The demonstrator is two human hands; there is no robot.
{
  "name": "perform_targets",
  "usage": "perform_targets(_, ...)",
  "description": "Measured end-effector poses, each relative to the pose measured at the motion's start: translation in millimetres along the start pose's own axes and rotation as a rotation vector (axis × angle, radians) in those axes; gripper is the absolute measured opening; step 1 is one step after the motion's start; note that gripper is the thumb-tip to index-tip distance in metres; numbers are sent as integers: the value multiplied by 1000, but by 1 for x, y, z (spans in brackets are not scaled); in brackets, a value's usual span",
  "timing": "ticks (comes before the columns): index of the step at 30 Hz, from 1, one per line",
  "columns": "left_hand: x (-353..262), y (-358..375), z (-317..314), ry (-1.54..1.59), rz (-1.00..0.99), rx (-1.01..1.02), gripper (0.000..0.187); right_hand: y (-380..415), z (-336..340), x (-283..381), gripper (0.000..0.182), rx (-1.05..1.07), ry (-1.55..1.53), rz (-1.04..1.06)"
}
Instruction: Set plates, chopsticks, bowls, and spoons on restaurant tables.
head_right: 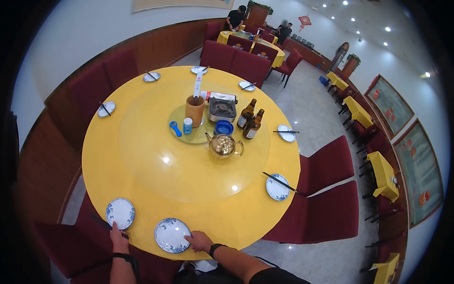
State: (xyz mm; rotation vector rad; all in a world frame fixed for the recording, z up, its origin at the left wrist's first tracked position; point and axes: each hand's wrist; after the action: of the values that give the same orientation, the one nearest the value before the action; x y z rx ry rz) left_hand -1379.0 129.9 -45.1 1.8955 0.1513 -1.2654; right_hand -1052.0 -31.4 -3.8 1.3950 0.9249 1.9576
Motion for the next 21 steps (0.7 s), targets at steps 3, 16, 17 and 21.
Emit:
perform_targets(3, -2, -14, -4, -23, -93, 4, 20, -4, -3, -5, 39, -6, -18, 3)
perform_targets(16, 43, 3, 13, -113, -334, 134, 26, -27, -7, -22, 38, -70, 36, 46)
perform_targets(17, 36, 9, 20, -256, -284, 222, 23, -34, -10, -32, 38, -59, 95, 46)
perform_targets(21, 23, 2, 4, -468, -264, 11, 17, -19, -18, -8, 32, -123, -11, 42)
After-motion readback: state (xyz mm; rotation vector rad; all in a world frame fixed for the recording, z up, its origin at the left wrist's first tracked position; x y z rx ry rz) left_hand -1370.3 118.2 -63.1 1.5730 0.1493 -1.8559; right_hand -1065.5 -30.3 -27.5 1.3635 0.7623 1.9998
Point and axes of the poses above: each hand's wrist, its own y-axis away from the middle knuckle, its own z-axis out of the back of the hand, x = y × z, and after that the axes turned 7 degrees about -z, right-handed
